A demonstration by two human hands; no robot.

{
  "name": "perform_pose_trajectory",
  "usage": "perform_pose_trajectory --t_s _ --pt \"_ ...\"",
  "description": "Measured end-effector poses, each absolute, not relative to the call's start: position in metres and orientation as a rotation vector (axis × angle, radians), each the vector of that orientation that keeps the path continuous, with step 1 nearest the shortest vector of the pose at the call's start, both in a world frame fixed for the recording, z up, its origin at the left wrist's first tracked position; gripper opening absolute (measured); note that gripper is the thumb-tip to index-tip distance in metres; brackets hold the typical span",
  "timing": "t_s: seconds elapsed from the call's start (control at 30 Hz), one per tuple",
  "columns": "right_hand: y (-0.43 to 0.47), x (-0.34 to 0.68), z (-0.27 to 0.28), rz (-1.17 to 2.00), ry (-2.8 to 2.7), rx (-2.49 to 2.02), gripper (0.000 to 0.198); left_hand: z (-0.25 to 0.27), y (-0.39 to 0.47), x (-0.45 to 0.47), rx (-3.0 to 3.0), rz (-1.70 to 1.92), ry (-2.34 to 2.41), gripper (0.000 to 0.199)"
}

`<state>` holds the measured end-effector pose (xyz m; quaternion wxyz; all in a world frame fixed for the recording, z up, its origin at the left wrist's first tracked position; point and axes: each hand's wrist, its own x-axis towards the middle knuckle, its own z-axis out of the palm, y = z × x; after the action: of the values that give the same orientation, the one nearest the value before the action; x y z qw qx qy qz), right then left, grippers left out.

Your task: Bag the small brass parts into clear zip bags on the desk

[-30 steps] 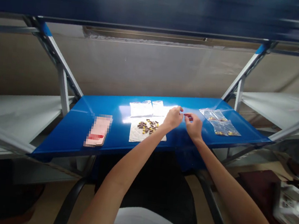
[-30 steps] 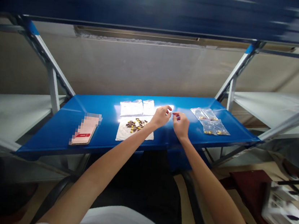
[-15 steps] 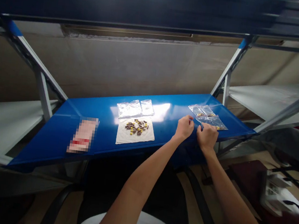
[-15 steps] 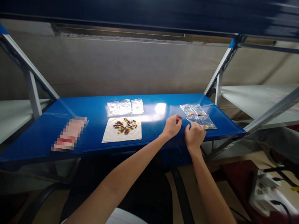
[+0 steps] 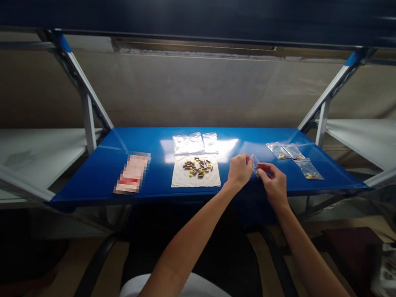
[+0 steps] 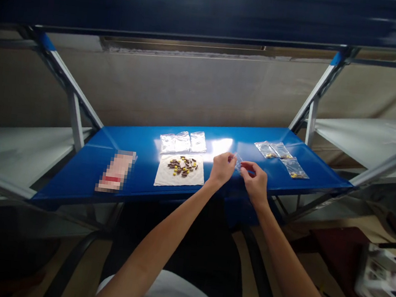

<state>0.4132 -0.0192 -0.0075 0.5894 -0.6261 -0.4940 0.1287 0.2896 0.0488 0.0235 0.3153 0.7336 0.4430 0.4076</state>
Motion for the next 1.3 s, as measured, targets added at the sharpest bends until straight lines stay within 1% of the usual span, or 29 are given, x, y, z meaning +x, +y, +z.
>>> perform_pose_trajectory --t_s 0.07,0.13,0.27,0.33,0.4,0.53,0.57,0.63,0.7,0.8,0.97,1.07,1.17,1.3 --pt "-0.009 0.41 -0.005 0.361 -0.97 -1.408 0.025 0.031 0.042 0.268 1.843 1.165 1.181 0.017" --pt "-0.002 0.406 -0.004 0.342 -0.818 -1.431 0.022 0.038 0.031 0.247 1.749 1.234 1.181 0.015" --pt "0.0 0.387 0.007 0.32 -0.794 -1.457 0.021 0.045 0.003 0.212 1.546 1.371 1.132 0.018" --pt "-0.003 0.368 0.025 0.369 -0.904 -1.437 0.021 0.047 -0.009 0.195 1.449 1.446 1.118 0.024" --pt "-0.007 0.346 0.053 0.513 -1.102 -1.387 0.021 0.051 -0.018 0.181 1.394 1.499 1.077 0.029" --pt "-0.013 0.302 0.118 0.821 -1.637 -1.275 0.037 0.065 -0.026 0.156 1.371 1.607 0.982 0.035" --pt "-0.014 0.293 0.13 0.882 -1.711 -1.254 0.04 0.069 -0.027 0.15 1.376 1.637 0.978 0.036" --pt "-0.017 0.278 0.144 0.903 -1.744 -1.254 0.041 0.074 -0.027 0.139 1.409 1.667 0.973 0.036" --pt "-0.019 0.265 0.143 0.869 -1.66 -1.262 0.045 0.077 -0.027 0.127 1.468 1.663 0.966 0.036" --pt "-0.024 0.249 0.123 0.827 -1.471 -1.23 0.049 0.073 -0.025 0.112 1.538 1.653 0.997 0.033" --pt "-0.028 0.234 0.087 0.805 -1.378 -1.237 0.045 0.063 -0.018 0.098 1.568 1.5 1.001 0.026" --pt "-0.027 0.236 0.078 0.745 -1.402 -1.274 0.04 0.063 -0.016 0.096 1.606 1.41 1.032 0.021" --pt "-0.025 0.238 0.073 0.705 -1.372 -1.288 0.037 0.066 -0.017 0.096 1.715 1.42 1.121 0.017" --pt "-0.024 0.239 0.071 0.752 -1.37 -1.251 0.036 0.067 -0.018 0.095 1.765 1.422 1.19 0.021"
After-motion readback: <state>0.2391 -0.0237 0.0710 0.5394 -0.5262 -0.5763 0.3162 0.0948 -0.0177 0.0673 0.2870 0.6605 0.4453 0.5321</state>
